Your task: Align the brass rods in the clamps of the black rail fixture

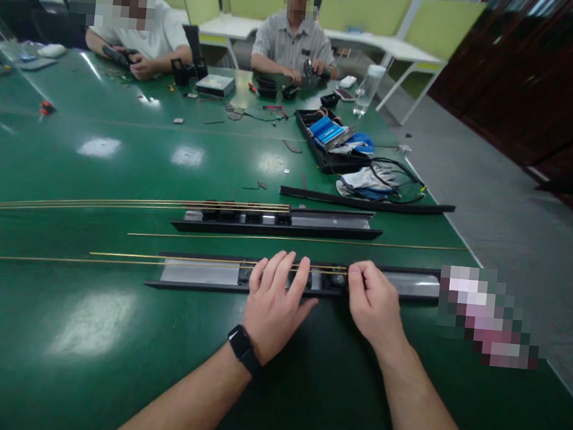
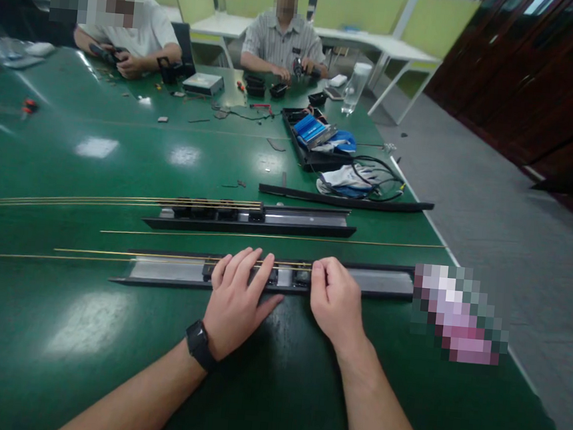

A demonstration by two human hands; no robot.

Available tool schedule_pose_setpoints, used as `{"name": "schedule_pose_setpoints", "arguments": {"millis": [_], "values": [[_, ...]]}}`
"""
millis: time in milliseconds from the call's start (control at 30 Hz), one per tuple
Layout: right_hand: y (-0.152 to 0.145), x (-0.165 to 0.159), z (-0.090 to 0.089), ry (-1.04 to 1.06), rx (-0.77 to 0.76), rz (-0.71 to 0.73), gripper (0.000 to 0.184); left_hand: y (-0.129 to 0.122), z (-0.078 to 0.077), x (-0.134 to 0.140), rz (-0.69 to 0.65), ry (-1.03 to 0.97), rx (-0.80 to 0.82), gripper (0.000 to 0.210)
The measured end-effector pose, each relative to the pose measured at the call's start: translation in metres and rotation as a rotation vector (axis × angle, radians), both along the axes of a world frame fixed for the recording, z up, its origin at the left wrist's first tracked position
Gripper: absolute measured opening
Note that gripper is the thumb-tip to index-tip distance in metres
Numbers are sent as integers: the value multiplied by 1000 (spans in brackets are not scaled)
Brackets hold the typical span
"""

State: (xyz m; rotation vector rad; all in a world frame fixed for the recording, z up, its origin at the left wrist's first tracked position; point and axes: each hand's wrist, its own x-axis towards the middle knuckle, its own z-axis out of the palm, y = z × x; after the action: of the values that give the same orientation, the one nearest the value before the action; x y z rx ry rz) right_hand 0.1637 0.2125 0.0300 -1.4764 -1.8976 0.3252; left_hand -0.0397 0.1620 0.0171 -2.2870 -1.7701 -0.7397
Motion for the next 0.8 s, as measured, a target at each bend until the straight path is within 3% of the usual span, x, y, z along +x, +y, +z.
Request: {"name": "schedule_pose_setpoints", "arguments": {"millis": [800], "values": [[1, -2, -9, -29, 108, -31, 33, -4, 3, -7, -71, -18, -11, 73]]}}
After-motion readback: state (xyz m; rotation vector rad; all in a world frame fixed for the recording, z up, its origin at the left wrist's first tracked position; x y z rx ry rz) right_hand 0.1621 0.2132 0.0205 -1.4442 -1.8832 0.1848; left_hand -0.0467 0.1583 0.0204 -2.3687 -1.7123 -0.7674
